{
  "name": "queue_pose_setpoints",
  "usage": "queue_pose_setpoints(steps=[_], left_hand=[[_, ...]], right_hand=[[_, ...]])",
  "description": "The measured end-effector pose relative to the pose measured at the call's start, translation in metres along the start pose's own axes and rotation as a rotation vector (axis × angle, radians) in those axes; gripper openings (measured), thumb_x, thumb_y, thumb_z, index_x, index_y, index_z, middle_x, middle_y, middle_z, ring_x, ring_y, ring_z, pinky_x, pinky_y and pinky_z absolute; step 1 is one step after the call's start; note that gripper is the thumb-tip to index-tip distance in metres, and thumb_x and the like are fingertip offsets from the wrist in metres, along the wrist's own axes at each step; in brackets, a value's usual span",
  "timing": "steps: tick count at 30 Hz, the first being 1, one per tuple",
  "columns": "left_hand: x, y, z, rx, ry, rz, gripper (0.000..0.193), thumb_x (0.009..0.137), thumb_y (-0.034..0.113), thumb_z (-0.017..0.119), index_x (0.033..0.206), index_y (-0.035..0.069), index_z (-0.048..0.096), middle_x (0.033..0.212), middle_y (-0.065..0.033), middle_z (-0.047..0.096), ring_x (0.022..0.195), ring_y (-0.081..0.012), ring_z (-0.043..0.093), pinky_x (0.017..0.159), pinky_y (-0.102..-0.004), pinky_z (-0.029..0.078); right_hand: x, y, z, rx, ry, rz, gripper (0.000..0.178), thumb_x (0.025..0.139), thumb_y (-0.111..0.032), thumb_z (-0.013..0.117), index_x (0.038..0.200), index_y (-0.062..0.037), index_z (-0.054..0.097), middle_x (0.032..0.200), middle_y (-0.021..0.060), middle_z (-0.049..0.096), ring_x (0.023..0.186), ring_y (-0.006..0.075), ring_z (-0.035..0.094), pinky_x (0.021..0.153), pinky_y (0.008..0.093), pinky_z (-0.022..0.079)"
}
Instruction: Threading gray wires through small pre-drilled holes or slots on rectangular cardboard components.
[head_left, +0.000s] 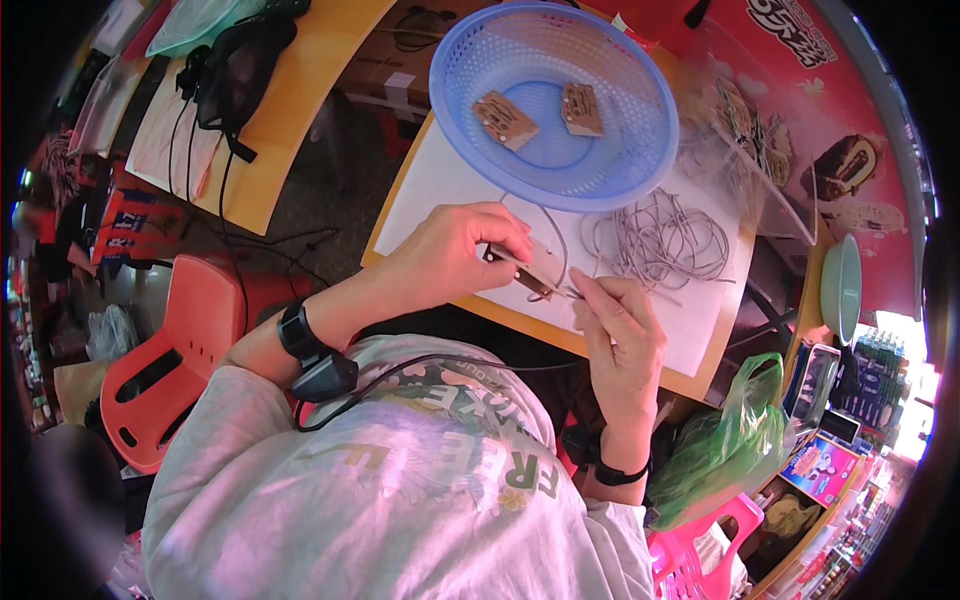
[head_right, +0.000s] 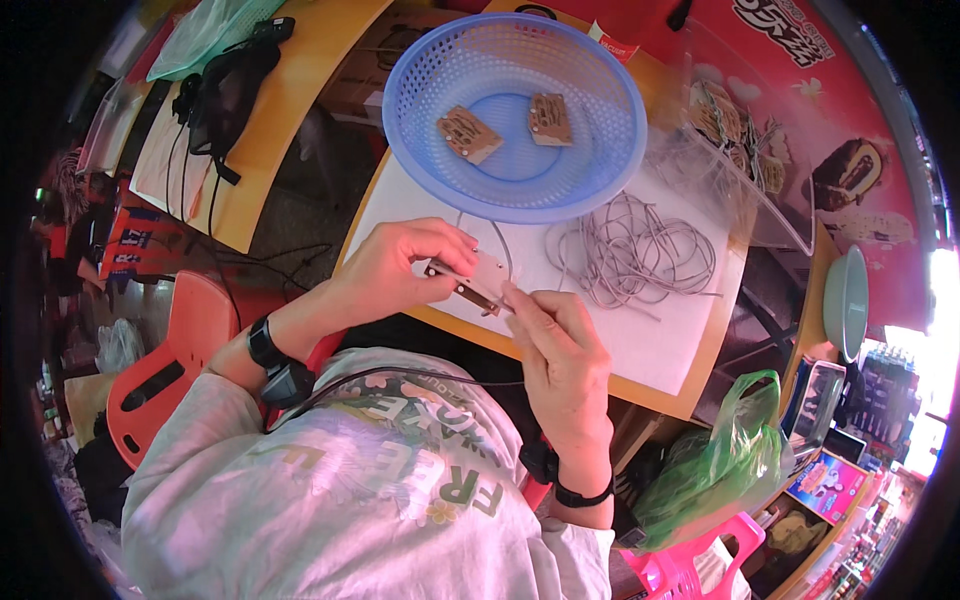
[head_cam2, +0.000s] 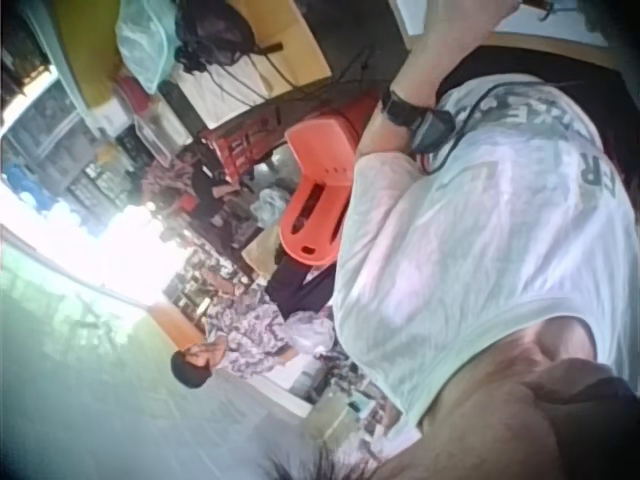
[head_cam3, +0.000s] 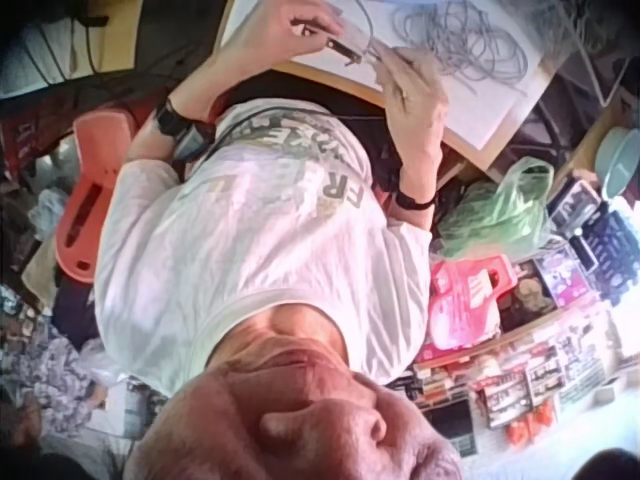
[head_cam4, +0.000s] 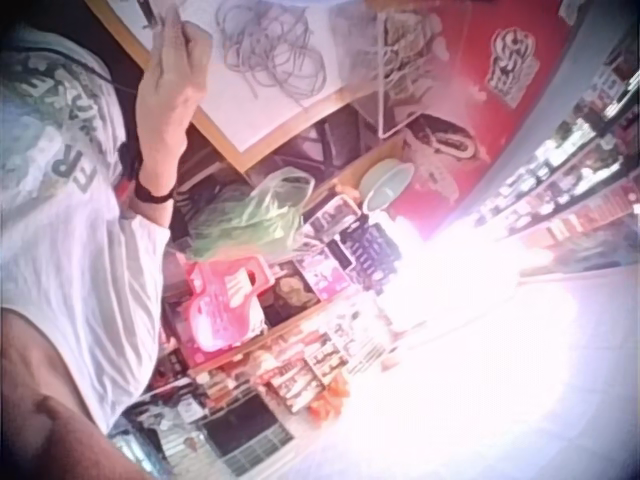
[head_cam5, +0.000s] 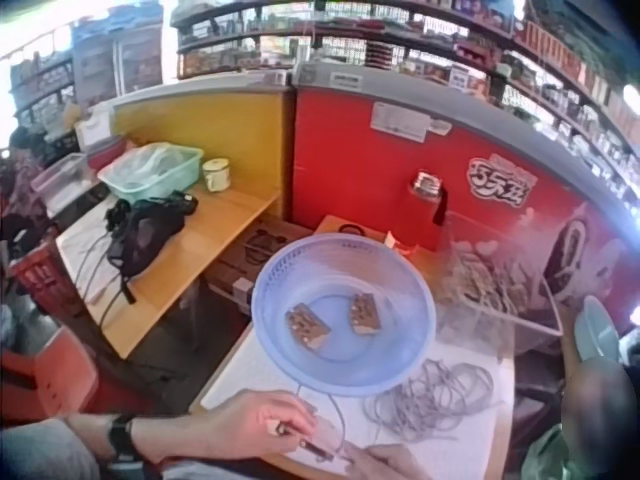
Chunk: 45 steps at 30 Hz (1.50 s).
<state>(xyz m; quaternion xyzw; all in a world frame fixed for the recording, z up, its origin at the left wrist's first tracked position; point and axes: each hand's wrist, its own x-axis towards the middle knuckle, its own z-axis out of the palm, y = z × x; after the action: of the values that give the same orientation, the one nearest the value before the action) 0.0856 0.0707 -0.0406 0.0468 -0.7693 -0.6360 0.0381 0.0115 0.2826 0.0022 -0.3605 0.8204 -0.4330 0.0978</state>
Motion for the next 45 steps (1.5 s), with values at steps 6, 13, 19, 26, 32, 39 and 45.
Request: queue_pose_setpoints(steps=[6,13,19,26,32,39,45], left_hand=[[-0.008,0.016,0.006,0.248,0.065,0.36,0.021,0.065,-0.011,0.069,0.081,0.001,0.064,0.098,-0.009,0.065,0.104,-0.0278,0.062,0.077,-0.0333,0.053],[-0.009,0.015,0.006,0.303,0.053,0.47,0.022,0.063,-0.008,0.073,0.079,0.003,0.063,0.095,-0.0071,0.064,0.1,-0.0277,0.061,0.076,-0.0343,0.052],[-0.01,0.016,0.007,0.29,0.033,0.455,0.023,0.062,-0.006,0.075,0.079,0.004,0.064,0.095,-0.0061,0.063,0.098,-0.0262,0.059,0.074,-0.0337,0.052],[-0.008,0.019,0.009,0.28,0.014,0.417,0.019,0.063,-0.003,0.072,0.077,0.005,0.062,0.088,-0.0052,0.059,0.093,-0.0249,0.057,0.074,-0.0344,0.05],[-0.01,0.018,0.008,0.224,-0.009,0.369,0.022,0.062,-0.004,0.076,0.079,0.005,0.065,0.09,-0.0055,0.061,0.093,-0.023,0.059,0.071,-0.0316,0.05],[-0.012,0.019,0.009,0.214,-0.013,0.354,0.021,0.062,-0.005,0.075,0.078,0.004,0.065,0.089,-0.0063,0.061,0.093,-0.0229,0.059,0.072,-0.0314,0.049],[-0.012,0.017,0.01,0.212,0.018,0.359,0.021,0.063,-0.005,0.074,0.08,0.005,0.066,0.088,-0.0063,0.061,0.092,-0.0225,0.059,0.071,-0.0313,0.049]], right_hand=[[0.007,-0.003,0.014,-0.036,0.092,-0.134,0.02,0.074,0.007,0.07,0.09,-0.0044,0.069,0.083,0.0052,0.062,0.069,0.0181,0.059,0.067,0.0309,0.049],[0.005,0.001,0.019,-0.146,0.058,-0.206,0.018,0.069,0.006,0.071,0.082,-0.0056,0.068,0.082,0.0046,0.061,0.069,0.0166,0.058,0.063,0.0292,0.049],[0.003,0.002,0.018,-0.202,0.068,-0.231,0.019,0.067,0.004,0.072,0.082,-0.0072,0.067,0.081,0.0035,0.06,0.069,0.0196,0.056,0.062,0.0313,0.048],[0.005,0.007,0.015,-0.295,0.08,-0.391,0.025,0.065,0.002,0.073,0.085,-0.009,0.064,0.083,0.0013,0.057,0.075,0.0179,0.057,0.072,0.0321,0.042],[0.005,0.01,0.013,-0.288,0.058,-0.489,0.025,0.066,0.0,0.073,0.088,-0.0078,0.065,0.084,0.0009,0.057,0.076,0.0168,0.057,0.076,0.0339,0.041],[0.003,0.007,0.014,-0.315,0.103,-0.485,0.028,0.062,0.005,0.075,0.085,-0.0087,0.065,0.082,0.0003,0.058,0.072,0.0172,0.056,0.072,0.0334,0.041],[0.004,0.006,0.01,-0.314,0.072,-0.498,0.026,0.065,0.002,0.074,0.087,-0.0091,0.065,0.084,-0.0001,0.058,0.072,0.0162,0.056,0.076,0.0351,0.04]])
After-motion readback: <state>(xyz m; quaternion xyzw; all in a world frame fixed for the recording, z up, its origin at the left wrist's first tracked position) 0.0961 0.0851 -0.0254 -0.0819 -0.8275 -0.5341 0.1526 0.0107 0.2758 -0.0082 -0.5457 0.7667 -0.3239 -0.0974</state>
